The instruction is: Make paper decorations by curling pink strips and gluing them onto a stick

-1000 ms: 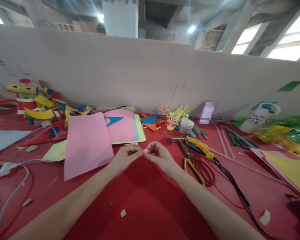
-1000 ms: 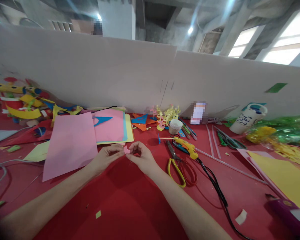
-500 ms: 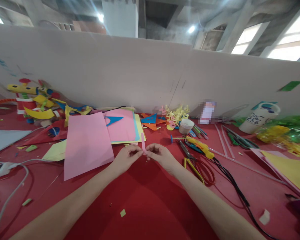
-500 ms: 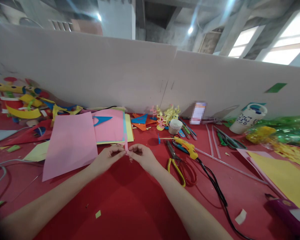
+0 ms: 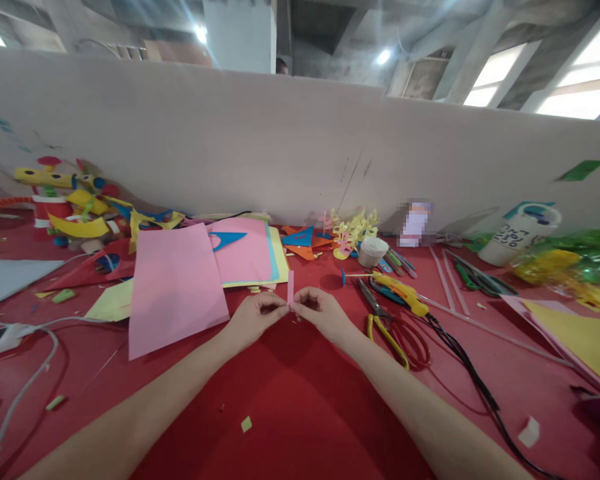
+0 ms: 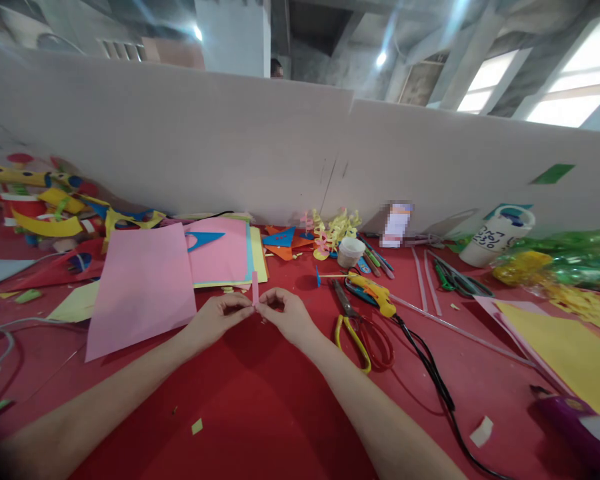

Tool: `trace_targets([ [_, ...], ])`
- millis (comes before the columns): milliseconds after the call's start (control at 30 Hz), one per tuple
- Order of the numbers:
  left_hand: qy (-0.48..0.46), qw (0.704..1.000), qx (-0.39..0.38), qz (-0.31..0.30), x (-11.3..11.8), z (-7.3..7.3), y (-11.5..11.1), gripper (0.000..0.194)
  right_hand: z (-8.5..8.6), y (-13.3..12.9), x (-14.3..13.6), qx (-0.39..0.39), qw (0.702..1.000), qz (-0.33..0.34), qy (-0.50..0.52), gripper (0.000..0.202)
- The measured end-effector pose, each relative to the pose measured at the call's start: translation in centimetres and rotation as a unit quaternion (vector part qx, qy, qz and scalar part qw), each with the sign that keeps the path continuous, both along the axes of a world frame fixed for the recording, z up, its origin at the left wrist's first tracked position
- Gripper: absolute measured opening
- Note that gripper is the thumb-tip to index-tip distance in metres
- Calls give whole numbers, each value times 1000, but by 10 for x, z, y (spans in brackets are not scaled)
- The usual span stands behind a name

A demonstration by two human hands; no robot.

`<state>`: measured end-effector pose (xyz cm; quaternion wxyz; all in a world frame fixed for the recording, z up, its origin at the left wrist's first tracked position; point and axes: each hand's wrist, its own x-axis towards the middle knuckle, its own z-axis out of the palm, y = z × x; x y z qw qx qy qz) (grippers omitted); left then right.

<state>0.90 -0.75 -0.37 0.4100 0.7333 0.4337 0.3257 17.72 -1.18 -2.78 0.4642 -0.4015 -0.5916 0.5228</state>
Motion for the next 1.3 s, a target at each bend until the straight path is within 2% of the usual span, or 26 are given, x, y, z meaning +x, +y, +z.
trace_targets([
  [167, 27, 998, 49, 3, 0, 0, 0, 21, 0, -3, 0, 46, 996, -37, -67, 19],
  [300, 34, 998, 58, 2, 0, -1, 0, 18, 3, -6, 1, 88, 989, -67, -96, 15],
  [433, 46, 996, 69, -11, -1, -5, 2, 16, 3, -7, 2, 164, 975, -54, -137, 4],
  [567, 59, 993, 102, -29, -2, -9, 2, 13, 2, -6, 5, 211, 957, -46, -196, 8],
  [1000, 135, 966, 218, -32, -2, -9, -1, 14, 5, -5, 6, 228, 943, -55, -235, 12],
  [1167, 119, 974, 193, -14, 0, -4, -3, 17, 12, -6, 6, 213, 950, -61, -222, 9],
  [1300, 82, 988, 131, 21, -2, 0, 0, 17, 13, -5, 5, 122, 977, -33, -174, 10],
])
